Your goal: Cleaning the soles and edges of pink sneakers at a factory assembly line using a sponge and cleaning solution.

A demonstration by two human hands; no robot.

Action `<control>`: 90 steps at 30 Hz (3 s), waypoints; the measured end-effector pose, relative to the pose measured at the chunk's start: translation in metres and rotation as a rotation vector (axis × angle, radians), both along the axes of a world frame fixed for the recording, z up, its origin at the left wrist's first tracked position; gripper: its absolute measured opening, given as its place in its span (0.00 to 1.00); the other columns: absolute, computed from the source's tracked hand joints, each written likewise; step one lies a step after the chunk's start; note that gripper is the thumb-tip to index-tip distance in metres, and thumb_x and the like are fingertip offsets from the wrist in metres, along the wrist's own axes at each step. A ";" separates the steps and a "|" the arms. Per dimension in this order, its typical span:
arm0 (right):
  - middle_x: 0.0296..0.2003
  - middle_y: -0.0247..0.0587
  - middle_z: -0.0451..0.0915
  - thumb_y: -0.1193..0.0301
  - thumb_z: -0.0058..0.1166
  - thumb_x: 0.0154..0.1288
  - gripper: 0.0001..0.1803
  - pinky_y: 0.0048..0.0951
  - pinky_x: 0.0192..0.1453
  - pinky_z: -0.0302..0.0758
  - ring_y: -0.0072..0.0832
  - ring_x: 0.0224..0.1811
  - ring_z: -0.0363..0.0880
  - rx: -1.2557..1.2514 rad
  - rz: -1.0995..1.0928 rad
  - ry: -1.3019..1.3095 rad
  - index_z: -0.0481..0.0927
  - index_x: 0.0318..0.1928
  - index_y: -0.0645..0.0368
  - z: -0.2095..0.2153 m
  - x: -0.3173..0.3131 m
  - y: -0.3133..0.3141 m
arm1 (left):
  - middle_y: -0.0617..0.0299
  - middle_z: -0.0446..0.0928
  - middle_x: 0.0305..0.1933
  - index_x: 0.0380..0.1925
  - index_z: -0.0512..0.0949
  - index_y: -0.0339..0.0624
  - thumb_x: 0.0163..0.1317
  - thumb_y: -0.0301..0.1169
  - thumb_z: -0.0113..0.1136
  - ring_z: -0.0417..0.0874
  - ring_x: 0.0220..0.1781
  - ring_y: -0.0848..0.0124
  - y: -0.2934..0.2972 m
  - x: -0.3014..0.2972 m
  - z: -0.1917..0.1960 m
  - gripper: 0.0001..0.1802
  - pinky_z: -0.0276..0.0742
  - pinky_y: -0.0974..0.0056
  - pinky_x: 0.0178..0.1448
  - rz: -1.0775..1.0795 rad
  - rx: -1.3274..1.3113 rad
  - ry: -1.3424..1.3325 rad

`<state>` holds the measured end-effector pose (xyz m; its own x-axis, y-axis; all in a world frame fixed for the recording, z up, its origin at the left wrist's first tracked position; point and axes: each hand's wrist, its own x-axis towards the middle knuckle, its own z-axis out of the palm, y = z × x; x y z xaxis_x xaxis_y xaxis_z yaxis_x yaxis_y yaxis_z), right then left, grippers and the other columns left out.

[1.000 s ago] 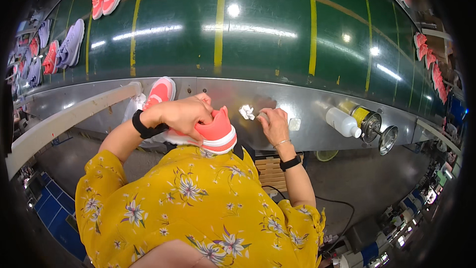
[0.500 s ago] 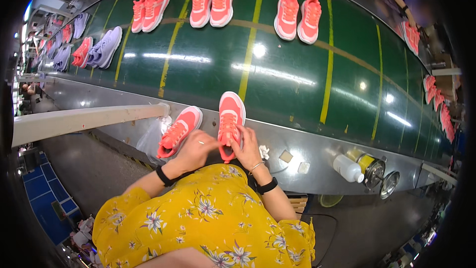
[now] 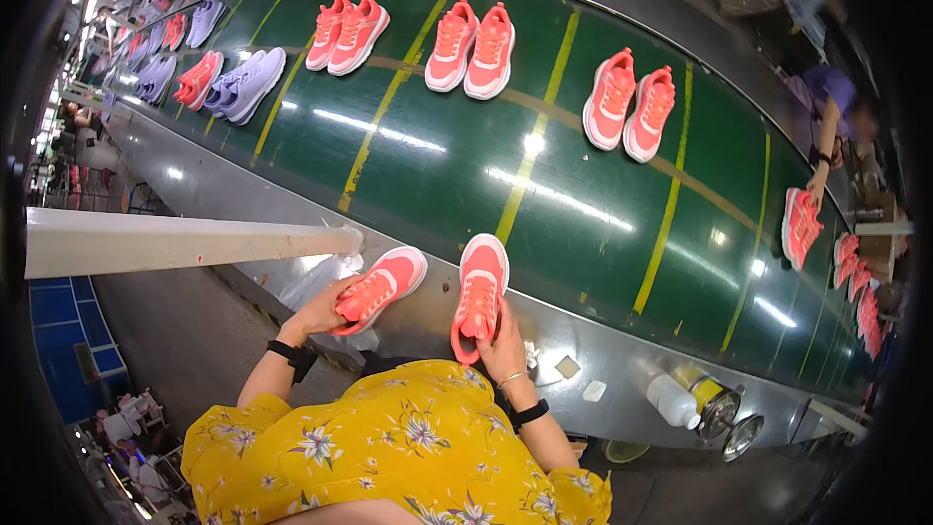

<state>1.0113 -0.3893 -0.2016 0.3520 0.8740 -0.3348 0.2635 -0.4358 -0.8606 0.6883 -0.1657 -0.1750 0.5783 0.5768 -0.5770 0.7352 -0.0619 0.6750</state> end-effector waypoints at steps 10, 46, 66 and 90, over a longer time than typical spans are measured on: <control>0.51 0.57 0.83 0.72 0.50 0.66 0.32 0.40 0.56 0.79 0.47 0.54 0.84 0.213 -0.347 0.031 0.64 0.72 0.52 -0.019 0.046 0.026 | 0.50 0.83 0.52 0.58 0.78 0.49 0.61 0.25 0.56 0.84 0.53 0.52 -0.004 0.099 0.009 0.24 0.80 0.56 0.54 0.269 0.282 -0.203; 0.56 0.63 0.75 0.41 0.63 0.49 0.48 0.61 0.70 0.52 0.56 0.66 0.68 -0.334 -0.143 -0.804 0.64 0.66 0.52 0.013 0.437 0.340 | 0.47 0.64 0.74 0.74 0.61 0.55 0.46 0.63 0.71 0.44 0.82 0.47 0.384 0.509 -0.045 0.57 0.46 0.13 0.65 -0.133 0.595 0.556; 0.42 0.41 0.79 0.56 0.70 0.41 0.18 0.54 0.68 0.54 0.44 0.53 0.73 0.348 -0.351 -0.855 0.80 0.32 0.49 0.005 0.353 0.181 | 0.58 0.69 0.51 0.53 0.71 0.38 0.51 0.19 0.76 0.80 0.44 0.73 0.121 0.446 0.103 0.31 0.79 0.69 0.32 0.300 0.464 -0.859; 0.65 0.38 0.73 0.69 0.54 0.58 0.12 0.48 0.82 0.49 0.34 0.72 0.64 0.485 1.108 -1.021 0.76 0.44 0.48 0.040 0.081 -0.087 | 0.59 0.71 0.69 0.42 0.83 0.52 0.50 0.31 0.64 0.67 0.74 0.67 -0.109 0.073 0.015 0.16 0.44 0.34 0.81 -1.338 0.817 0.041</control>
